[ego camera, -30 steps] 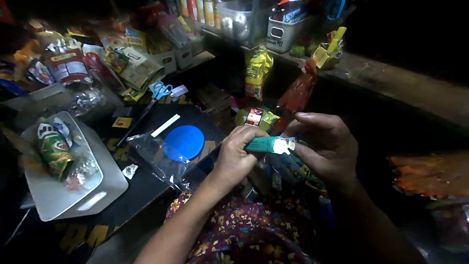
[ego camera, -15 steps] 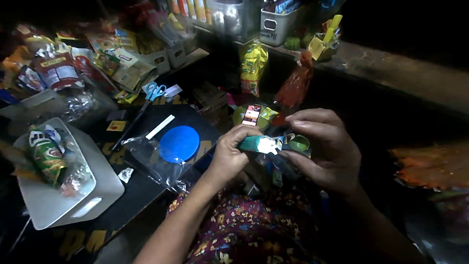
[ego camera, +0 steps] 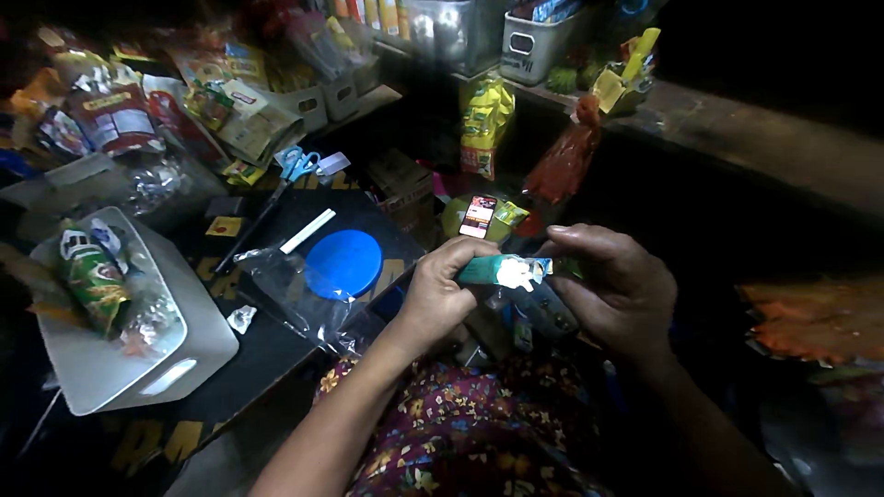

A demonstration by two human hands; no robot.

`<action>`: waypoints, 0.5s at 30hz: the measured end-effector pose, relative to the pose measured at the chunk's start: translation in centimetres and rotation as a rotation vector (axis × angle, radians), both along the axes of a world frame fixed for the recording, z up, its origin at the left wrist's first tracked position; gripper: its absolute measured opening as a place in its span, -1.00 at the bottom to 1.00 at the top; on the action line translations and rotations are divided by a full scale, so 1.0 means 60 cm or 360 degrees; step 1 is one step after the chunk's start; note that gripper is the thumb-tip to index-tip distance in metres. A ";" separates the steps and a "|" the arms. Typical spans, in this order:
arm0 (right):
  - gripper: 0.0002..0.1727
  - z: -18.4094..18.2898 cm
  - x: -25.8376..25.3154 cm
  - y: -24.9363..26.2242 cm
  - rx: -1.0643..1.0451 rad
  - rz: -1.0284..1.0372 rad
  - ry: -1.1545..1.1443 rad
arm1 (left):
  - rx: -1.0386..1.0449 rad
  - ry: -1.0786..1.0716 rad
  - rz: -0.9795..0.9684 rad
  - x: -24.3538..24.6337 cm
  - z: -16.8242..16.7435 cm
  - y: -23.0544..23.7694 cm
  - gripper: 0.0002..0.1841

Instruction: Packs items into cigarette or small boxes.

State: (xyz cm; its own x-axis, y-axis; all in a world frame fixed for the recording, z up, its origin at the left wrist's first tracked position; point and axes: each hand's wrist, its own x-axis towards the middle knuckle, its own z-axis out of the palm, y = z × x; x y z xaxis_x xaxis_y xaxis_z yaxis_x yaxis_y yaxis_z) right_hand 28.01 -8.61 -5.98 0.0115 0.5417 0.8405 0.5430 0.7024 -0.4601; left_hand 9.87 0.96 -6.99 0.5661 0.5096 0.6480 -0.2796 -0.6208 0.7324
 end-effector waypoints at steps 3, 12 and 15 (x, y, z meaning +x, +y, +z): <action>-0.55 0.003 0.002 0.000 -0.0039 -0.0010 -0.0031 | -0.0007 0.0006 0.0028 -0.001 -0.001 -0.001 -0.80; -0.85 0.034 -0.008 -0.029 0.0126 -0.0258 -0.0553 | 0.0021 0.0028 0.0204 -0.004 -0.002 -0.001 -0.79; -0.89 0.033 -0.013 -0.026 0.0139 -0.0333 -0.0636 | 0.0049 0.0003 0.0208 -0.005 -0.003 -0.001 -0.79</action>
